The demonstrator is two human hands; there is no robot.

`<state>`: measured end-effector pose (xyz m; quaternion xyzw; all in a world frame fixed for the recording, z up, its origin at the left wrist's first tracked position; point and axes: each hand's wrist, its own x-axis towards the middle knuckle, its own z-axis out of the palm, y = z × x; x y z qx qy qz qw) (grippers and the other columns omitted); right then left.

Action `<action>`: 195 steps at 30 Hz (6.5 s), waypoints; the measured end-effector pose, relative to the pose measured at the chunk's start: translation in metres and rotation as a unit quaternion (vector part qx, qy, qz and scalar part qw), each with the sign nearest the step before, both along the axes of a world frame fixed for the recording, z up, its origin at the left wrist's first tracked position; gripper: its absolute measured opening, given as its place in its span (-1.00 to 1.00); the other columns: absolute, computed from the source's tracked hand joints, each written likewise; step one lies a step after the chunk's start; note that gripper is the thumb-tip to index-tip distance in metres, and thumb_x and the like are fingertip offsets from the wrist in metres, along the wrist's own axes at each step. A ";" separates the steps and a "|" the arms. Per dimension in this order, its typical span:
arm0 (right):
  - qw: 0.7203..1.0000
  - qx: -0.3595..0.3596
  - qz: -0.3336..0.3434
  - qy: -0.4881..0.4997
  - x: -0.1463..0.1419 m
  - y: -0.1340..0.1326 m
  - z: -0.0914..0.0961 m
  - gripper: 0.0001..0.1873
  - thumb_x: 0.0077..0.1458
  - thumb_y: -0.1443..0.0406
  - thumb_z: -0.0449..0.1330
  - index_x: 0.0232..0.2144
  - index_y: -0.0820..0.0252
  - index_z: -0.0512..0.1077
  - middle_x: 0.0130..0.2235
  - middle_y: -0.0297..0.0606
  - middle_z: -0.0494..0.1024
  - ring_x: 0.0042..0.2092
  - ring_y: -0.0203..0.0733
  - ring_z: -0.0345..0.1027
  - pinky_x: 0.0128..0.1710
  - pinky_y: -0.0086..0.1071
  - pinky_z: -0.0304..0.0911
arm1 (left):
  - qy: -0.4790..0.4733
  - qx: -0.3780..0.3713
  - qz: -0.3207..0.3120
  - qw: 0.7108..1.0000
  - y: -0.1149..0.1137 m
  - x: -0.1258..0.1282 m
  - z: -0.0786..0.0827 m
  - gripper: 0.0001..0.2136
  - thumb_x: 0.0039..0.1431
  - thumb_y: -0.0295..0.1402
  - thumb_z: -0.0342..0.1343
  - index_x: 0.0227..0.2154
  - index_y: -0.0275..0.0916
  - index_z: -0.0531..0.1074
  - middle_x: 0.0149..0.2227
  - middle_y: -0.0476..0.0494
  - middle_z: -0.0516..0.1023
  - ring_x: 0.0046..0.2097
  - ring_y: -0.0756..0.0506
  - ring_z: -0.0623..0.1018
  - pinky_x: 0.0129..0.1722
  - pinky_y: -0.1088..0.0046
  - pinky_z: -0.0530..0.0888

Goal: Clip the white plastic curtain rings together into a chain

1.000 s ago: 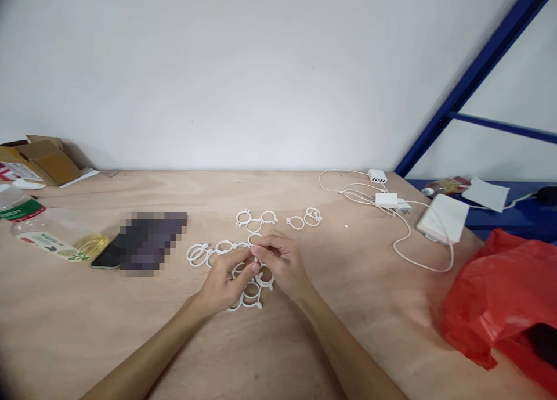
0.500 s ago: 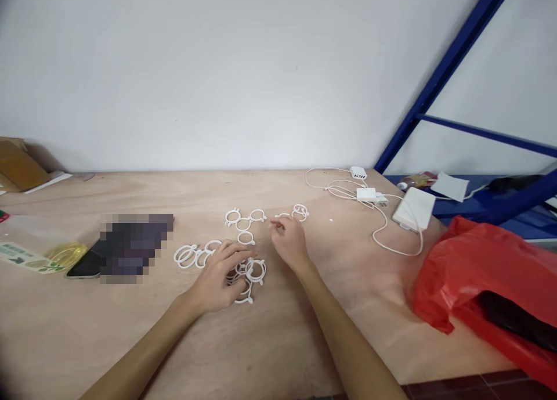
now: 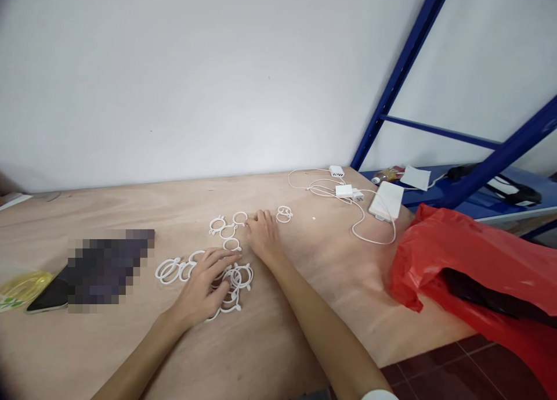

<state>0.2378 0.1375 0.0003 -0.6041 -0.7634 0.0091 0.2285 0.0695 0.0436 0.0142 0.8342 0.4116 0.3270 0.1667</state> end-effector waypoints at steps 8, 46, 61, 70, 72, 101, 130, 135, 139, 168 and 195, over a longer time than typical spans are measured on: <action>1.000 0.007 -0.004 0.019 -0.005 0.001 0.001 -0.73 0.15 0.27 0.10 -0.10 0.08 0.47 -0.12 -0.12 0.39 -0.03 -0.04 0.14 -0.03 -0.21 0.06 | -0.005 0.014 0.094 0.995 0.010 -0.010 -0.002 -0.66 0.13 -0.47 -0.03 -0.04 -0.18 0.44 -0.02 -0.16 0.48 0.04 -0.20 0.38 0.05 0.13 0.34; 0.763 -0.210 0.120 0.600 0.007 -0.068 0.031 -0.83 -0.06 0.19 0.27 -0.49 0.18 0.46 -0.46 -0.37 0.49 -0.39 -0.30 0.33 -0.34 -0.40 0.26 | -0.324 -0.354 0.017 0.877 0.010 0.025 0.015 -0.49 0.02 -0.20 0.25 0.01 -0.37 0.40 -0.19 -0.27 0.62 -0.19 -0.17 0.60 -0.15 0.28 0.54; 0.831 -0.109 0.166 0.520 0.008 -0.072 0.029 -0.81 0.06 0.21 0.21 -0.52 0.17 0.48 -0.47 -0.33 0.42 -0.37 -0.26 0.29 -0.33 -0.37 0.19 | -0.254 -0.344 0.007 0.904 0.005 0.027 0.030 -0.67 0.01 -0.32 0.23 -0.15 -0.37 0.50 -0.48 -0.05 0.54 -0.45 -0.02 0.49 -0.44 0.52 0.40; 0.811 -0.159 0.116 0.550 0.008 -0.065 0.026 -0.83 -0.03 0.25 0.21 -0.58 0.19 0.48 -0.52 -0.34 0.46 -0.42 -0.26 0.29 -0.36 -0.38 0.18 | -0.120 -0.227 0.056 0.965 0.010 0.019 0.028 -0.75 0.10 -0.21 0.14 -0.23 -0.24 0.55 -0.34 -0.07 0.61 -0.29 -0.09 0.56 -0.28 0.44 0.45; 0.810 -0.182 0.111 0.546 0.010 -0.064 0.026 -0.83 -0.05 0.25 0.21 -0.59 0.19 0.49 -0.54 -0.35 0.47 -0.43 -0.26 0.28 -0.37 -0.38 0.17 | -0.109 -0.166 0.102 0.975 0.015 0.013 0.024 -0.72 0.14 -0.18 0.10 -0.20 -0.21 0.55 -0.22 -0.10 0.62 -0.17 -0.11 0.56 -0.14 0.38 0.45; 0.799 -0.117 0.022 0.589 0.013 -0.046 0.011 -0.74 0.00 0.15 0.19 -0.32 0.17 0.56 -0.25 -0.25 0.60 -0.21 -0.16 0.41 -0.18 -0.29 0.27 | -0.118 -0.145 0.140 0.972 0.043 0.021 0.024 -0.84 0.00 -0.25 0.20 -0.43 -0.21 0.60 -0.37 -0.09 0.60 -0.38 -0.05 0.48 -0.37 0.47 0.39; 0.626 -0.315 0.149 0.698 -0.002 -0.072 0.026 -0.68 -0.08 0.08 0.32 -0.57 0.20 0.39 -0.61 -0.42 0.32 -0.54 -0.36 0.14 -0.52 -0.44 0.05 | -0.175 -0.206 0.100 0.957 -0.014 0.031 0.023 -0.76 0.16 -0.22 0.08 -0.29 -0.29 0.51 -0.48 -0.03 0.52 -0.46 0.00 0.46 -0.45 0.53 0.38; 0.614 -0.323 0.148 0.705 -0.004 -0.075 0.029 -0.68 -0.10 0.10 0.33 -0.59 0.19 0.37 -0.62 -0.41 0.33 -0.55 -0.34 0.17 -0.53 -0.42 0.06 | -0.142 -0.152 0.105 0.973 -0.018 0.033 0.027 -0.78 0.17 -0.24 0.06 -0.40 -0.28 0.50 -0.53 0.00 0.48 -0.48 0.02 0.44 -0.45 0.54 0.36; 0.623 -0.320 0.152 0.698 -0.006 -0.072 0.028 -0.72 -0.08 0.10 0.29 -0.58 0.18 0.41 -0.60 -0.39 0.34 -0.51 -0.30 0.21 -0.50 -0.40 0.10 | -0.139 -0.118 0.160 0.970 -0.015 0.032 0.024 -0.80 0.09 -0.24 0.15 -0.32 -0.25 0.54 -0.53 0.02 0.49 -0.49 0.02 0.44 -0.45 0.53 0.37; 0.670 -0.323 0.149 0.651 0.005 -0.066 0.031 -0.78 -0.09 0.14 0.32 -0.47 0.19 0.53 -0.52 -0.39 0.39 -0.47 -0.36 0.18 -0.43 -0.42 0.11 | -0.102 0.018 0.194 0.976 -0.003 0.012 0.005 -0.50 0.07 -0.17 0.20 0.06 -0.20 0.33 -0.08 -0.16 0.55 -0.08 -0.16 0.54 -0.05 0.30 0.45; 0.486 -0.399 0.196 0.752 0.000 -0.072 0.027 -0.82 -0.12 0.29 0.39 -0.38 0.23 0.57 -0.46 -0.35 0.52 -0.39 -0.37 0.34 -0.35 -0.47 0.24 | -0.148 0.180 0.134 0.963 -0.014 0.025 0.006 -0.55 -0.03 -0.53 0.17 0.00 -0.29 0.39 -0.23 -0.17 0.61 -0.25 -0.07 0.60 -0.20 0.44 0.55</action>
